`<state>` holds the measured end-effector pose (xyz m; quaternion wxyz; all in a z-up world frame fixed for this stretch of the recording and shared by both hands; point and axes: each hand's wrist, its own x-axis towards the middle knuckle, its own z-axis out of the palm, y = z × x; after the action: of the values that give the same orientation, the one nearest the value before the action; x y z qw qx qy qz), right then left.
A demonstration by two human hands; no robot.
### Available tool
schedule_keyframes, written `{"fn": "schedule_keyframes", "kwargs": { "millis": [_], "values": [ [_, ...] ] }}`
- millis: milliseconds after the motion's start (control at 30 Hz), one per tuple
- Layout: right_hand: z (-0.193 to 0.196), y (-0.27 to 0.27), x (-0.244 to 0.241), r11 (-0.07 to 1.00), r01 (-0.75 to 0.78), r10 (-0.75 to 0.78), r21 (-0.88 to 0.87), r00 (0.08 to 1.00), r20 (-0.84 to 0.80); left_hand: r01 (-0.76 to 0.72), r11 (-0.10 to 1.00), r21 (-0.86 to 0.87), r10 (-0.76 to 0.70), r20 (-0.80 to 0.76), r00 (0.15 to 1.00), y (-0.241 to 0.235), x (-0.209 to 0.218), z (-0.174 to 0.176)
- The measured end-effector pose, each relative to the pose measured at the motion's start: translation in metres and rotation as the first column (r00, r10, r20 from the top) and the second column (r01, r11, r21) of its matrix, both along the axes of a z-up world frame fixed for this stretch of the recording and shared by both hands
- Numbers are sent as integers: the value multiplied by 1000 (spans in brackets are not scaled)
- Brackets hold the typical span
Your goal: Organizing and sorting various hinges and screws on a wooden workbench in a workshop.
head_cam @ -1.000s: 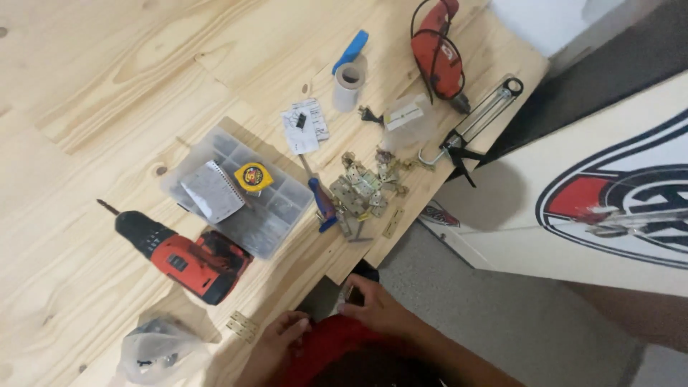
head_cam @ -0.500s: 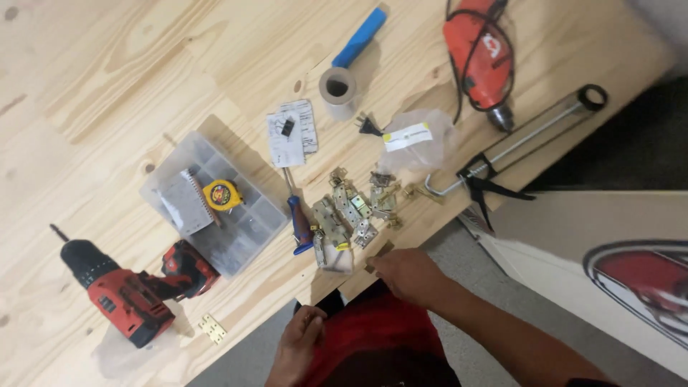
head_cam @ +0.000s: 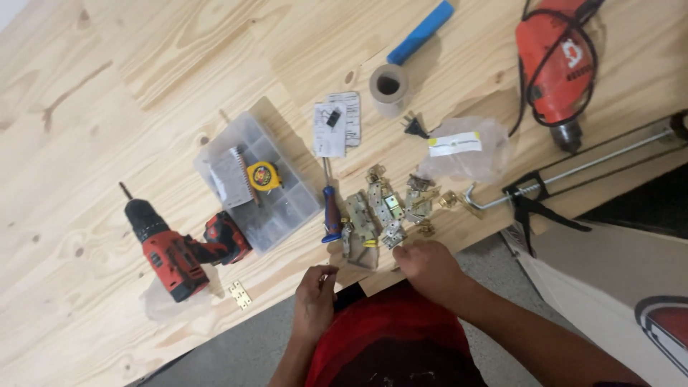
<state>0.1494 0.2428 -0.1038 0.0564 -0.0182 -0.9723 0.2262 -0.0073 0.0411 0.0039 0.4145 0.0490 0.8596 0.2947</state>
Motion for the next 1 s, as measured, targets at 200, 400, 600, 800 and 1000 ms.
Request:
{"fn": "schedule_keyframes", "kwargs": {
  "millis": [200, 400, 600, 800, 1000],
  "values": [
    [-5, 7, 2, 995, -71, 72, 70, 997, -13, -82, 996, -16, 80, -109, 991, 30, -11, -16],
    [60, 11, -5, 931, 222, -74, -289, 892, 446, 43, 995, -91, -52, -100, 994, 59, -20, -17],
    [74, 7, -5, 317, 600, -16, -734, 777, 629, 116, 993, 17, -112, -147, 983, 22, -24, -36],
    [71, -14, -18, -325, 569, -28, -755, 792, 609, -37, 998, 55, 32, 101, 994, 15, -4, 15],
    [30, -38, -14, -55, 624, -35, -780, 779, 626, 231, 953, 194, -246, 56, 968, 25, 3, 18]
  ]
}}
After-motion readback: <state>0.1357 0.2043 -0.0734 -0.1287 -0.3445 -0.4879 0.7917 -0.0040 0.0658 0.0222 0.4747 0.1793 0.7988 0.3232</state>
